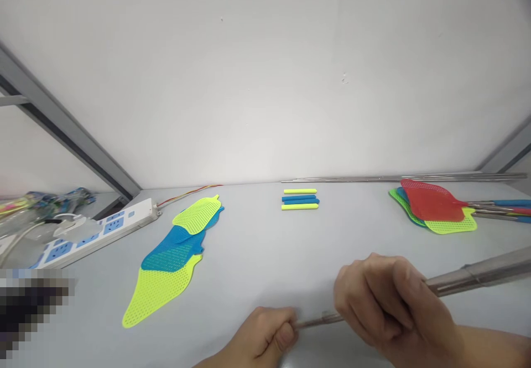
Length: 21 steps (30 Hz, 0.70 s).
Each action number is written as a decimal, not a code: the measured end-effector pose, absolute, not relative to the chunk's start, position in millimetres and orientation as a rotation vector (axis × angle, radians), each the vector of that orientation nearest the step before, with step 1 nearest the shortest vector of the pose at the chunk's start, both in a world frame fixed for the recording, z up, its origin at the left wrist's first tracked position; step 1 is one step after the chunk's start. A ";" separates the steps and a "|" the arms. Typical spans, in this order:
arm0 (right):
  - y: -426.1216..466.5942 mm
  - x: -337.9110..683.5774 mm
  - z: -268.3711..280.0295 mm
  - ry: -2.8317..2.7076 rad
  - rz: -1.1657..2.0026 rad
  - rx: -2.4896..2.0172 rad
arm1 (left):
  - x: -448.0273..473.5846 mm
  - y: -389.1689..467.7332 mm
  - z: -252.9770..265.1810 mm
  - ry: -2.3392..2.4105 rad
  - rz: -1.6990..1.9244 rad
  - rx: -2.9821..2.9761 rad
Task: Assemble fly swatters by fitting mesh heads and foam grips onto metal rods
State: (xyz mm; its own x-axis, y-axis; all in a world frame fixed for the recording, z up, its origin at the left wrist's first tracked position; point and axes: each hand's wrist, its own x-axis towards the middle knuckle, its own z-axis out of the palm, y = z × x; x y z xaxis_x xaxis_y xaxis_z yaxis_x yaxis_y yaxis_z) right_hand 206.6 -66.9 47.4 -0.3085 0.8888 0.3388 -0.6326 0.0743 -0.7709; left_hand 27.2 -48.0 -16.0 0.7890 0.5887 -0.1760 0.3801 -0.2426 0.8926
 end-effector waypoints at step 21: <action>-61.6 204.9 33.0 -1.000 1.580 -0.246 | 28.0 -48.8 -14.1 0.796 0.226 1.842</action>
